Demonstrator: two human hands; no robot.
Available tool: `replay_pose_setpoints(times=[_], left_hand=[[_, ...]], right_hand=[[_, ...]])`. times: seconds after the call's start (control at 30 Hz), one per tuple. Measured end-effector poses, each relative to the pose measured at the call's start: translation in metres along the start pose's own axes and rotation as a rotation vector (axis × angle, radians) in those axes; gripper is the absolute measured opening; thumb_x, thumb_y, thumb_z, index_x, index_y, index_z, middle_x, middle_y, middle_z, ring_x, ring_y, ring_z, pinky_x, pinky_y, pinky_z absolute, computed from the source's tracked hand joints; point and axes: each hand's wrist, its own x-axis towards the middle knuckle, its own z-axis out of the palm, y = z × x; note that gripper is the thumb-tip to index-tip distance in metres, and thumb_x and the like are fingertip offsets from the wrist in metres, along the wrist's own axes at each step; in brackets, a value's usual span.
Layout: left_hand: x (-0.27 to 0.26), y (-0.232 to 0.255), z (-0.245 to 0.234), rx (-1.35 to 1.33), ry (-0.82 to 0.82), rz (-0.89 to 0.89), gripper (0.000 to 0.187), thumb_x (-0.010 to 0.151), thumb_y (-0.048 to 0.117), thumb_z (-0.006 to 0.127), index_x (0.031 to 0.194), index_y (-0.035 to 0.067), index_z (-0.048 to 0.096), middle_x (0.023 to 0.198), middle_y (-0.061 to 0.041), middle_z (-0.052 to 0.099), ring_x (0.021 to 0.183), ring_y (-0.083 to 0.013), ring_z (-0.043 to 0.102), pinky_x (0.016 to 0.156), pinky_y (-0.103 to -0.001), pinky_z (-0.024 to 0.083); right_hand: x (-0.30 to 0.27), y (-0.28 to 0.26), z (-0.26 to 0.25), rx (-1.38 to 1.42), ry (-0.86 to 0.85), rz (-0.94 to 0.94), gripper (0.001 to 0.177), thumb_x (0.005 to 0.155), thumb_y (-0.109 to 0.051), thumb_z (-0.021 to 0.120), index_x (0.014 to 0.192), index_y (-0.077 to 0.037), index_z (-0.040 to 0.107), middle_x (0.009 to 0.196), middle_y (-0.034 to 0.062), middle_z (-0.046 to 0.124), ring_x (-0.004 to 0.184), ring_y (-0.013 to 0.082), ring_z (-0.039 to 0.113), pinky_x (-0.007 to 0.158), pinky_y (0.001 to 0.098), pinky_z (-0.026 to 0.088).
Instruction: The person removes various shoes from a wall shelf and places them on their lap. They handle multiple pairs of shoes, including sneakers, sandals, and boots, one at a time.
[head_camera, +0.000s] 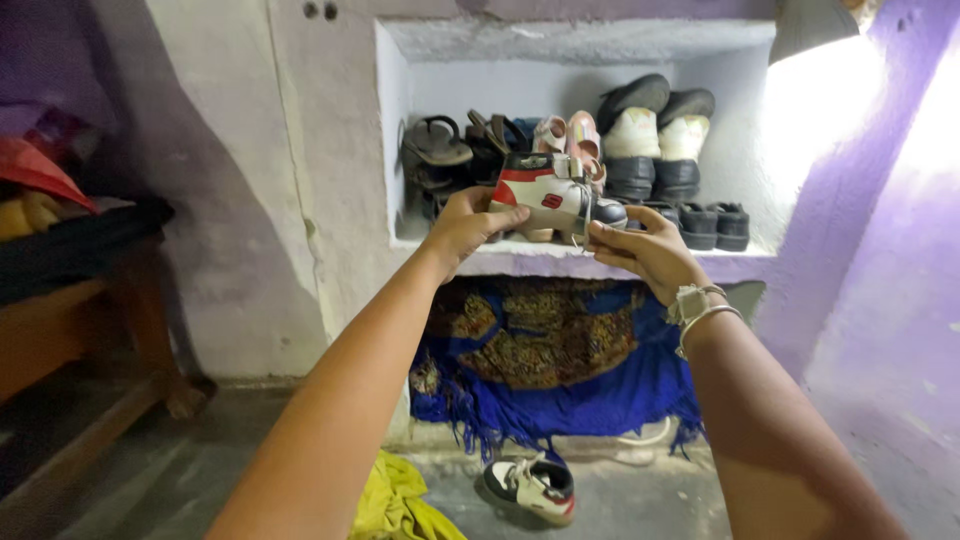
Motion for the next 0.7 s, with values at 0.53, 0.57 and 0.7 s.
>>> replay_pose_setpoints(times=[0.53, 0.57, 0.7], left_hand=[[-0.05, -0.079, 0.036, 0.114, -0.002, -0.05, 0.063, 0.068, 0.039, 0.09, 0.115, 0.0, 0.073, 0.111, -0.012, 0.077, 0.101, -0.0195, 0.072, 0.094, -0.032, 0.052], [-0.056, -0.087, 0.038, 0.122, -0.004, -0.059, 0.064, 0.067, 0.038, 0.091, 0.116, 0.0, 0.072, 0.111, -0.012, 0.077, 0.102, -0.019, 0.072, 0.095, -0.032, 0.052], [-0.074, -0.124, 0.044, 0.16, -0.014, -0.172, 0.065, 0.067, 0.039, 0.092, 0.115, -0.001, 0.072, 0.111, -0.012, 0.077, 0.102, -0.0188, 0.072, 0.094, -0.032, 0.054]], right_hand=[[-0.033, 0.091, -0.026, -0.111, 0.051, 0.119, 0.075, 0.077, -0.01, 0.084, 0.141, 0.002, 0.046, 0.115, 0.013, 0.071, 0.103, 0.0231, 0.074, 0.088, 0.0328, 0.062], [-0.035, 0.101, -0.03, -0.11, 0.049, 0.14, 0.076, 0.077, -0.01, 0.085, 0.141, 0.001, 0.047, 0.116, 0.0132, 0.071, 0.102, 0.0237, 0.074, 0.088, 0.033, 0.063], [-0.041, 0.136, -0.045, -0.124, 0.024, 0.218, 0.08, 0.075, -0.012, 0.086, 0.143, -0.001, 0.045, 0.115, 0.0176, 0.073, 0.101, 0.0238, 0.074, 0.087, 0.0333, 0.062]])
